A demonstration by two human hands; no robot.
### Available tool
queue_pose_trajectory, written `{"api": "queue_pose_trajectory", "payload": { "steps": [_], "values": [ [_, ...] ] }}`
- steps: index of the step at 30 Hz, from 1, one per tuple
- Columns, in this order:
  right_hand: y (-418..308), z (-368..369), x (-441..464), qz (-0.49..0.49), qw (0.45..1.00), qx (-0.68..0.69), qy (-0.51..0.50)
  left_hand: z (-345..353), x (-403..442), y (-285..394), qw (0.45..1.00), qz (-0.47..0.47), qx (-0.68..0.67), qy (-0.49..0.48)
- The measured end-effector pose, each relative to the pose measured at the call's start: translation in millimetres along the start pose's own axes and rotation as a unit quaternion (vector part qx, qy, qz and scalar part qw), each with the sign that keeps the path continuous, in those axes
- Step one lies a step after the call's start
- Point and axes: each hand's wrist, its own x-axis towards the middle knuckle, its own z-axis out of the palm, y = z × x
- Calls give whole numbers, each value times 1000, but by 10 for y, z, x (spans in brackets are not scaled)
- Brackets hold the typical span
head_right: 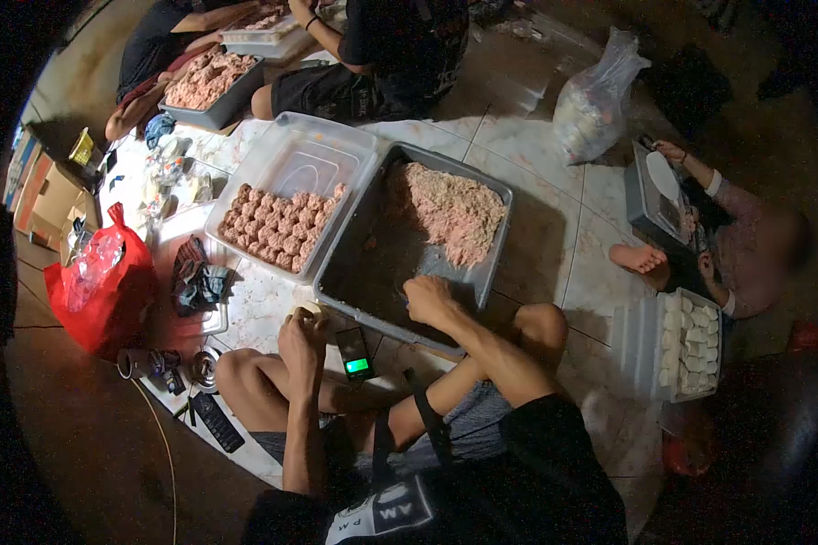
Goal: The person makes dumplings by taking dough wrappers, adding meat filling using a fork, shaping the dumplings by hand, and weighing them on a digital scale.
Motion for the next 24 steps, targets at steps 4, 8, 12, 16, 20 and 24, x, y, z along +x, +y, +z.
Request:
{"api": "queue_pose_trajectory", "payload": {
  "steps": [4, 8, 12, 16, 20, 24],
  "values": [
    [-161, -475, -117, 55, 997, 1, 44, -114, 38, 29, 999, -32, -11, -26],
    [-18, -1152, -354, 115, 984, -103, 89, -111, 47, -33, 998, -19, -58, -7],
    [107, -681, -205, 189, 946, -249, 87, -280, 95, -35, 996, -26, -86, 16],
    [-112, -352, -179, 184, 959, -217, 9, -721, 137, 206, 976, -73, -196, 53],
    [-245, -311, -367, 160, 971, -175, -25, -1281, 69, 285, 939, -146, -294, 99],
    [-93, -861, -315, 137, 981, -122, 56, -1368, -79, 4, 864, -155, -472, 84]
  ]
}}
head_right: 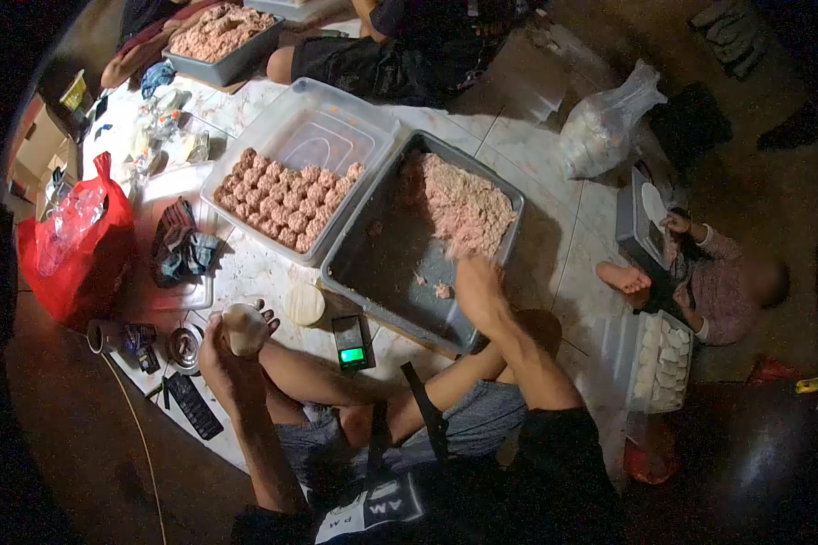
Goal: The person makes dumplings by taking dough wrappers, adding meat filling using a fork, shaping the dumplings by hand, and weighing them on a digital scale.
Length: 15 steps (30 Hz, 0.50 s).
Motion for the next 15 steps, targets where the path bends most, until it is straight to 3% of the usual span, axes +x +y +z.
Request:
{"api": "queue_pose_trajectory", "payload": {
  "steps": [1, 3, 5, 6, 9, 10, 13, 15],
  "values": [
    [26, 38, 80, 13, 1000, -1, 1, 86, -60, 86, 919, -172, -355, 10],
    [89, 224, 257, 38, 999, -2, 13, 120, -40, -165, 925, -175, -334, -45],
    [-125, 638, 105, 24, 985, -167, -21, 255, -122, -147, 917, -196, -344, -43],
    [-166, 648, 30, 17, 991, -105, -79, 252, -135, -60, 915, -199, -346, -64],
    [-98, 164, 39, -8, 996, -31, -79, 184, -169, -40, 918, -198, -336, -69],
    [-152, -94, 65, 10, 987, 161, -8, 175, -188, -59, 921, -198, -330, -63],
    [21, 460, 415, 21, 999, -44, -19, 364, -236, -139, 870, -277, -384, -137],
    [-57, 474, 287, 2, 999, -48, 5, 419, -289, -79, 856, -296, -387, -175]
  ]
}}
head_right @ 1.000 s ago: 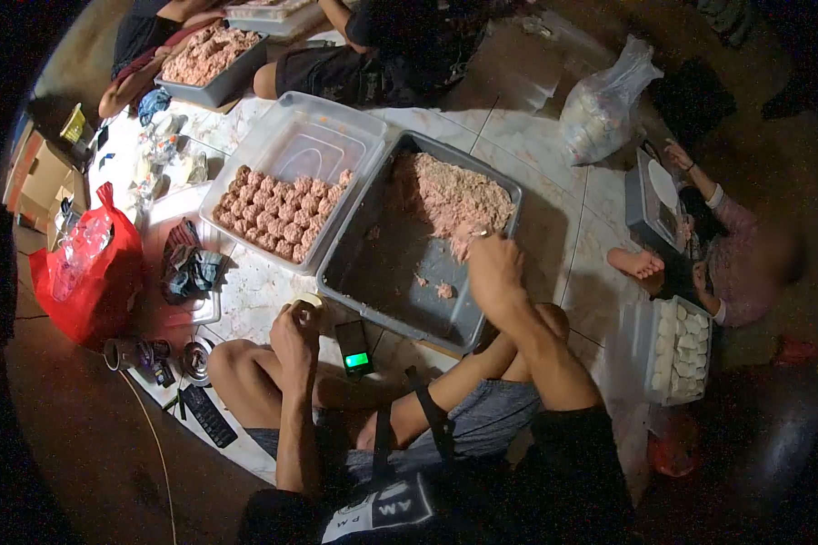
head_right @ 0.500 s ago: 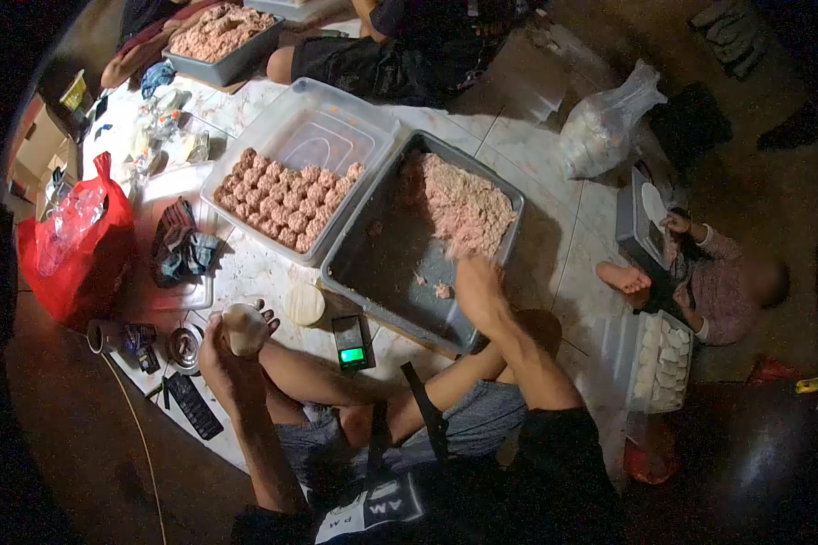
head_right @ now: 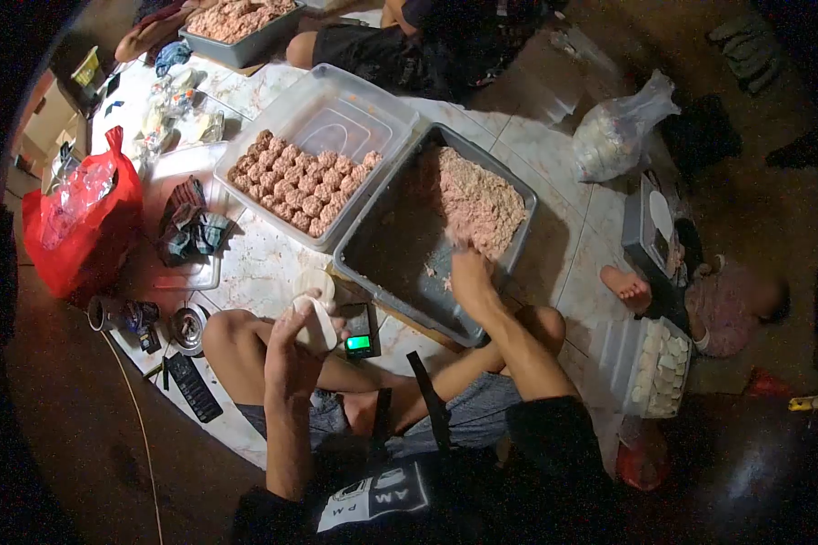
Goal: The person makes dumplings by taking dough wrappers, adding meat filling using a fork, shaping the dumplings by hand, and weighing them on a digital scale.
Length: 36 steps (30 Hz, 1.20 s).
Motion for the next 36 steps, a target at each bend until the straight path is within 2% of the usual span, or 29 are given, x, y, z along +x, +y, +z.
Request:
{"api": "queue_pose_trajectory", "payload": {
  "steps": [2, 3, 6, 7, 8, 11, 16, 20, 23, 26, 29, 32, 36],
  "values": [
    [125, -236, -74, -37, 998, -15, -46, -94, -35, 19, 998, 46, 33, 13],
    [220, -255, 19, -34, 998, 39, -23, -134, 0, -37, 999, 37, 32, 17],
    [203, -166, 173, 12, 999, -15, -45, -75, 140, -198, 998, -19, 47, 24],
    [197, -113, 134, -12, 999, -28, -17, -66, 126, -251, 999, -21, 48, 8],
    [271, -106, 84, -18, 998, -31, -47, -84, 106, -293, 999, -22, 48, -6],
    [301, -607, -186, -44, 987, -49, -147, -263, 43, -208, 996, 23, 74, 48],
    [357, -709, -177, -60, 977, -55, -197, -433, 42, -98, 983, 97, 117, 103],
    [424, -501, -161, -73, 983, -13, -166, -377, -17, -126, 991, 57, 83, 87],
    [500, -368, -215, -129, 978, 104, -126, -453, 3, -229, 991, 57, 74, 97],
    [455, -29, -315, -125, 983, 130, -38, -491, 26, -316, 993, 31, 39, 107],
    [215, -12, -312, -82, 970, 228, -14, -479, 67, -337, 996, -8, 5, 91],
    [-4, 76, -151, -57, 968, 242, -33, -345, 146, -363, 994, 5, -2, 112],
    [-190, -202, -188, -82, 938, 337, 22, -341, 426, -373, 993, 34, -31, 112]
  ]
}}
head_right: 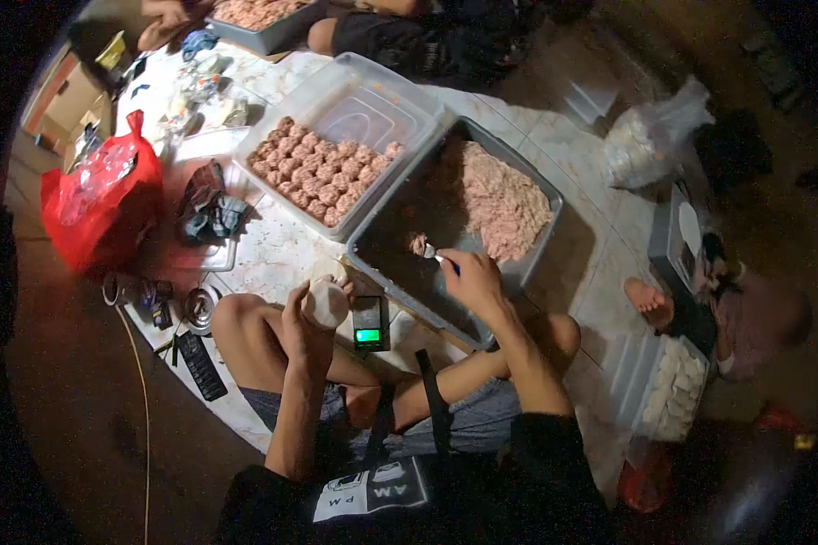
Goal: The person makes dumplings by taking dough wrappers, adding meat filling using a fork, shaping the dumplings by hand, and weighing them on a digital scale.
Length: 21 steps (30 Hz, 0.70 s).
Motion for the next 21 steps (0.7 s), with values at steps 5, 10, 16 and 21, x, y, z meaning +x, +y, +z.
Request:
{"api": "queue_pose_trajectory", "payload": {
  "steps": [5, 10, 16, 21],
  "values": [
    [-1027, -652, -442, -99, 994, -27, -40, 155, 165, -67, 1000, 6, -2, 21],
    [-1363, -546, -654, -179, 981, -52, -61, 549, -147, -87, 994, -64, -11, -87],
    [-1384, -424, -717, -171, 981, -53, -78, 239, -129, -140, 983, -21, -129, -131],
    [-1618, -657, -860, -114, 987, -86, -73, 190, -93, -111, 970, -9, -241, -21]
  ]
}}
